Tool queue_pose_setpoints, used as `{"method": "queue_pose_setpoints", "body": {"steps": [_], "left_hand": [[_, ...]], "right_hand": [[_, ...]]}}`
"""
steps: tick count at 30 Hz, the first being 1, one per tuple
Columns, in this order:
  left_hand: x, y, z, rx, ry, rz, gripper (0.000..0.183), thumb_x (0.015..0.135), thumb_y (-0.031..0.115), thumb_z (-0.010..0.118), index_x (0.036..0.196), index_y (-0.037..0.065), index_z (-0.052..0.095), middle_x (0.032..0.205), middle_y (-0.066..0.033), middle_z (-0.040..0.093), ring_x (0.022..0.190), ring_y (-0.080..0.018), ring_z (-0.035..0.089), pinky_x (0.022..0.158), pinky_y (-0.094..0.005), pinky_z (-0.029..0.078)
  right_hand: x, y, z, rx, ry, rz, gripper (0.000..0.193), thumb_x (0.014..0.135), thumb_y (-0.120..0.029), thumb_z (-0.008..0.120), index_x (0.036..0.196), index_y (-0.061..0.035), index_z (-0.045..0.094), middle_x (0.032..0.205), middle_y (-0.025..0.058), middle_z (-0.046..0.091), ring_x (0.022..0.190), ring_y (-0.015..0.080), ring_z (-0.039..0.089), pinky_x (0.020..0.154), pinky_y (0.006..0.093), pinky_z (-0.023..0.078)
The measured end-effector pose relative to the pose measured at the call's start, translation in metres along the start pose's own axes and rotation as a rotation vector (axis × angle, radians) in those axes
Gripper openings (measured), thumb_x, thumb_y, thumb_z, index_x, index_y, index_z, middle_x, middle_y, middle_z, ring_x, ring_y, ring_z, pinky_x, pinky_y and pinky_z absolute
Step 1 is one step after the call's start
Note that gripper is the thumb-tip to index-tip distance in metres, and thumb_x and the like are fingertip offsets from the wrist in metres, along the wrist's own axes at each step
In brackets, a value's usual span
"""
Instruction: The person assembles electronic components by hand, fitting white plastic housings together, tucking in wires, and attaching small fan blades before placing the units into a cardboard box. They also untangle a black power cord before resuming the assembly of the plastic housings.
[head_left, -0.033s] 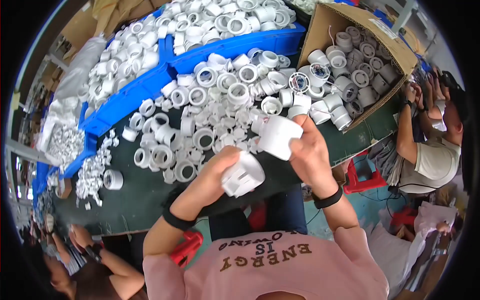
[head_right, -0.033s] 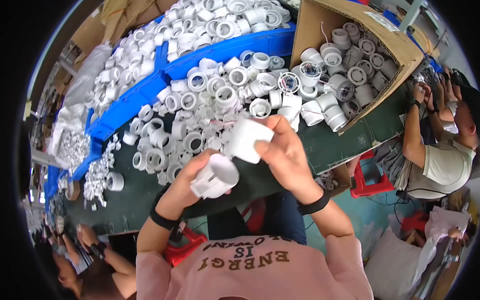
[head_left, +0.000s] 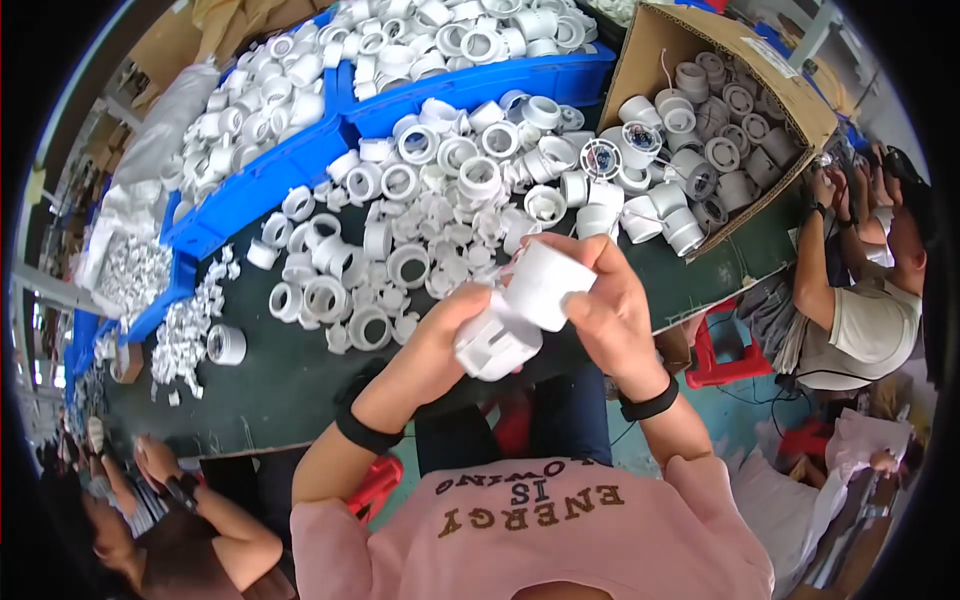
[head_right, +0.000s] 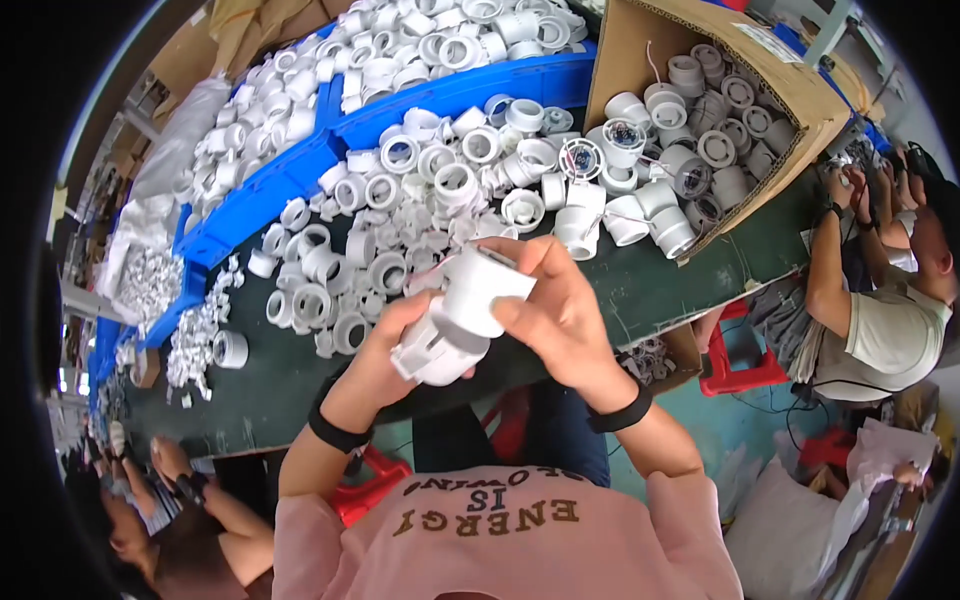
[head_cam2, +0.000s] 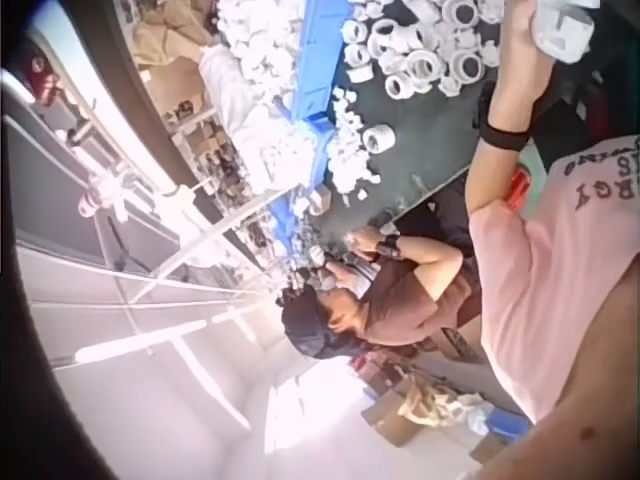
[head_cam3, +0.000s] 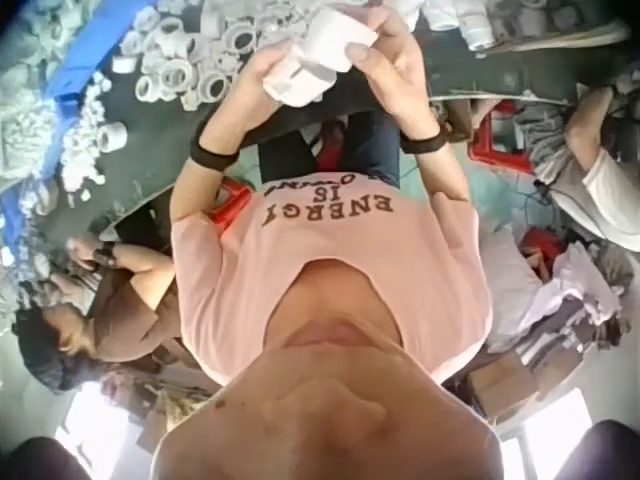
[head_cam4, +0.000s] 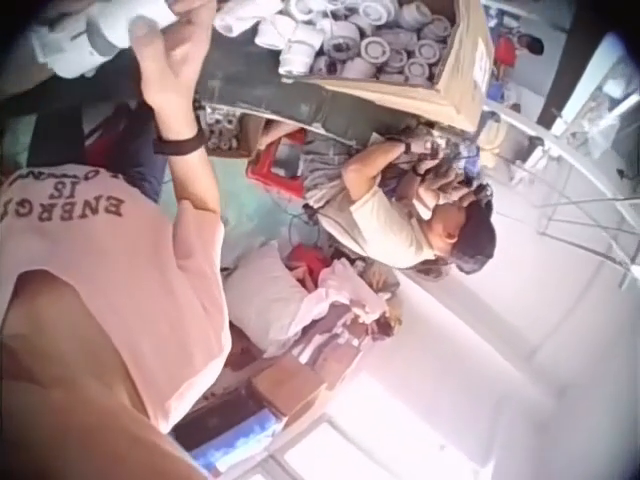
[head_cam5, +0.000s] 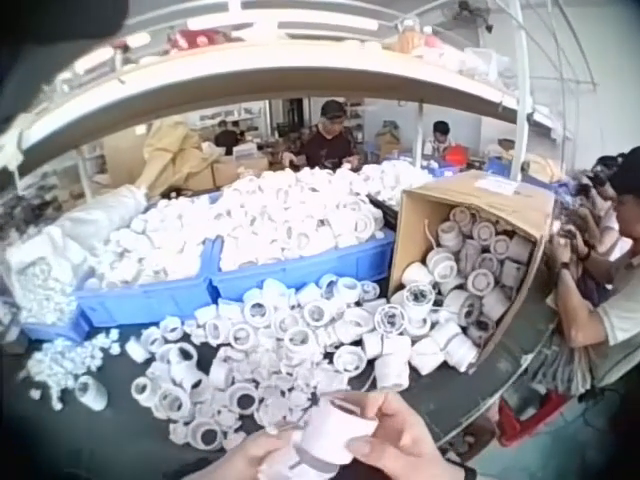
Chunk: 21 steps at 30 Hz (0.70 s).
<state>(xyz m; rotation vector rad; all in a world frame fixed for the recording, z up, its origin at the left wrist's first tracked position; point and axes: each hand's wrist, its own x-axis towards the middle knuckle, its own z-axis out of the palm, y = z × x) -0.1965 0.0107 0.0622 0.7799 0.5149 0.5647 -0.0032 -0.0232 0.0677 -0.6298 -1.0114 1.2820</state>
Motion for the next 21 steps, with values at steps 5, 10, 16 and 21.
{"method": "queue_pose_setpoints", "body": {"steps": [5, 10, 16, 21], "left_hand": [[-0.01, -0.014, 0.035, 0.007, 0.288, 0.155, 0.05, 0.097, 0.045, 0.038, 0.116, 0.003, 0.055, 0.101, -0.0069, 0.063, 0.087, -0.015, 0.062, 0.072, -0.0269, 0.049], [-0.028, -0.029, 0.046, 0.371, 0.373, 0.297, 0.046, 0.097, 0.042, 0.041, 0.107, 0.0, 0.056, 0.093, -0.0056, 0.06, 0.082, -0.0108, 0.057, 0.073, -0.0248, 0.045], [-0.039, -0.032, 0.054, 0.282, 0.391, 0.216, 0.049, 0.094, 0.045, 0.041, 0.095, 0.001, 0.062, 0.078, -0.005, 0.061, 0.066, -0.0097, 0.057, 0.059, -0.0224, 0.043], [-0.044, -0.033, 0.044, 0.225, 0.343, 0.079, 0.039, 0.095, 0.041, 0.045, 0.096, 0.007, 0.063, 0.074, -0.0007, 0.061, 0.059, -0.0067, 0.055, 0.047, -0.0206, 0.039]], "right_hand": [[-0.027, -0.005, -0.014, -0.64, -0.349, -0.154, 0.029, 0.081, -0.009, 0.07, 0.098, -0.0057, 0.048, 0.133, 0.0212, 0.047, 0.117, 0.0237, 0.05, 0.094, 0.0357, 0.042], [-0.053, -0.02, -0.001, -0.505, -0.256, 0.026, 0.052, 0.078, -0.008, 0.076, 0.119, -0.0039, 0.044, 0.134, 0.0179, 0.049, 0.112, 0.0215, 0.054, 0.089, 0.0338, 0.046], [-0.07, -0.025, 0.008, -0.666, -0.322, -0.216, 0.074, 0.07, -0.011, 0.082, 0.128, -0.0035, 0.038, 0.129, 0.0163, 0.056, 0.108, 0.0245, 0.061, 0.09, 0.0337, 0.048], [-0.072, -0.022, 0.013, -0.835, -0.29, -0.289, 0.075, 0.066, -0.018, 0.084, 0.126, -0.0031, 0.041, 0.125, 0.013, 0.06, 0.099, 0.023, 0.065, 0.086, 0.0297, 0.05]]}}
